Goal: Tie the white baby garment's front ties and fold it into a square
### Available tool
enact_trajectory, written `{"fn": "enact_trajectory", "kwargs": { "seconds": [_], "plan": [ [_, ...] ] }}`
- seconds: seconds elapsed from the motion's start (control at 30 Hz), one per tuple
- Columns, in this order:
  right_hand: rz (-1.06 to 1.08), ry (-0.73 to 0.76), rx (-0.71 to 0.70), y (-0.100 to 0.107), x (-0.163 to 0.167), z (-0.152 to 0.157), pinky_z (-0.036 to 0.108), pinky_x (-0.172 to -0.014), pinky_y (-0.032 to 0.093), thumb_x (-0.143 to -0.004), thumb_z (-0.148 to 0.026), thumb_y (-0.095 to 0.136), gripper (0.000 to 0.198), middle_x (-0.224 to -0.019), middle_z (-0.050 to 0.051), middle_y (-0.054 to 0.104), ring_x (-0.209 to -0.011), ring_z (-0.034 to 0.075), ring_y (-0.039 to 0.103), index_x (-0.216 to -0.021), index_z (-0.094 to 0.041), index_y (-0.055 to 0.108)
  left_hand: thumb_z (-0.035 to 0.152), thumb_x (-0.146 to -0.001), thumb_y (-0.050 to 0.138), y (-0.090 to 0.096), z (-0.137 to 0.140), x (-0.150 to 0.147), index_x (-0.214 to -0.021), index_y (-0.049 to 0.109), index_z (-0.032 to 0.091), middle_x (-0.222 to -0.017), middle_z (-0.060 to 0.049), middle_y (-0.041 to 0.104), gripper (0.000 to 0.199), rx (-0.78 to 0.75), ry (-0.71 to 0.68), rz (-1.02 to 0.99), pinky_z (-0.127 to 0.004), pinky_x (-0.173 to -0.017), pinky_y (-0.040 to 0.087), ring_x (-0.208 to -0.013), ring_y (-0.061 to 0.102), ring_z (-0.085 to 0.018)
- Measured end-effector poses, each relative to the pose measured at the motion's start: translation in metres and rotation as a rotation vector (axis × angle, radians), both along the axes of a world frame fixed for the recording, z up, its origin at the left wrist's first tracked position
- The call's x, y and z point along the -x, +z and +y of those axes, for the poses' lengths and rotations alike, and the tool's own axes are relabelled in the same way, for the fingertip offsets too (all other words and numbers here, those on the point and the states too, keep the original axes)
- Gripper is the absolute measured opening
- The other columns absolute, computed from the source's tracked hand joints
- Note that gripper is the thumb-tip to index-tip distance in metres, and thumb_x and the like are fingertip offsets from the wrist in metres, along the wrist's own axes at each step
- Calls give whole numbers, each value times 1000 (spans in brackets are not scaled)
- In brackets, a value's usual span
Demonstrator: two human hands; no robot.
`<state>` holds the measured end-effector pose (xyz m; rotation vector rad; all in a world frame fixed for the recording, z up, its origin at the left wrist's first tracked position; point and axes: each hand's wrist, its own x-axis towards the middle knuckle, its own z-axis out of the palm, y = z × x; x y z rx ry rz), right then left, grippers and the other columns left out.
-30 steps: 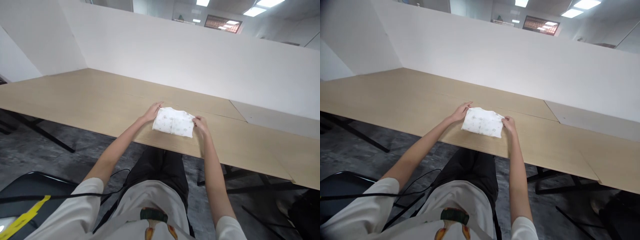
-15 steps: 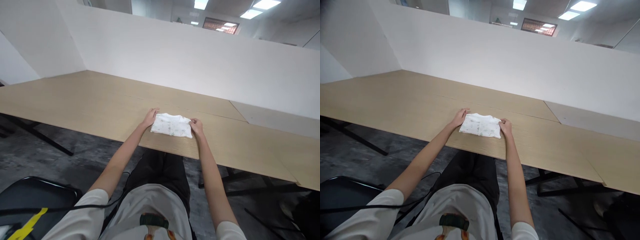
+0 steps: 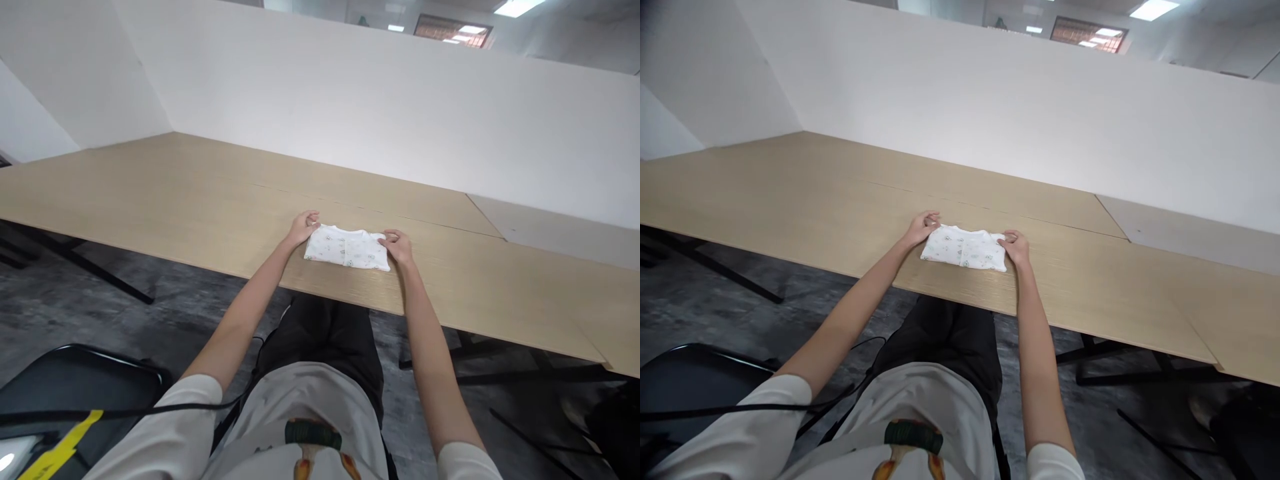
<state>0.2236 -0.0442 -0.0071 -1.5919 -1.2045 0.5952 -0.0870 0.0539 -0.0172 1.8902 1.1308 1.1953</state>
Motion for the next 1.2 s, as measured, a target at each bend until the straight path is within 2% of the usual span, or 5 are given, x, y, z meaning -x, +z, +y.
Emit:
{"fn": "enact_trajectory", "kwargs": {
  "seconds": [0.2,0.47,0.7,0.83,1.2],
  "plan": [
    [341,11,56,8,6,-4,26,-58,50,-61,-19,72,43,-74,3,64,-66,16,60,-102,-16,60,15,-71,59,-1,2,1,-117,59,13,-107,-11,62,46,97,-33,-146,-31,-83,49,-93,60,-20],
    [383,73,86,6,6,-4,25,-61,52,-65,-16,65,37,-85,5,67,-70,15,62,-102,-15,62,11,-70,52,-2,2,-5,-112,60,13,-105,-10,64,43,112,-42,-221,-31,-80,50,-94,61,-20],
    [174,37,9,-14,-3,9,28,-66,51,-68,-26,61,27,-84,6,67,-71,16,62,-92,-15,64,14,-77,46,2,-9,-6,-99,65,11,-93,-9,67,29,-41,11,12,-29,-80,49,-83,61,-17],
    [131,45,-26,-21,-8,13,31,-71,52,-65,-38,69,40,-83,7,67,-77,19,63,-97,-15,62,13,-78,45,1,-8,-7,-97,66,11,-95,-10,68,29,-20,21,43,-31,-82,50,-84,62,-18],
    [-193,-106,-51,-8,-3,6,34,-88,46,-79,-31,52,24,-97,13,69,-90,22,63,-84,-13,68,15,-83,45,-1,-5,-3,-90,69,17,-97,-9,69,26,-24,141,111,-37,-90,47,-93,62,-24]
  ]
}}
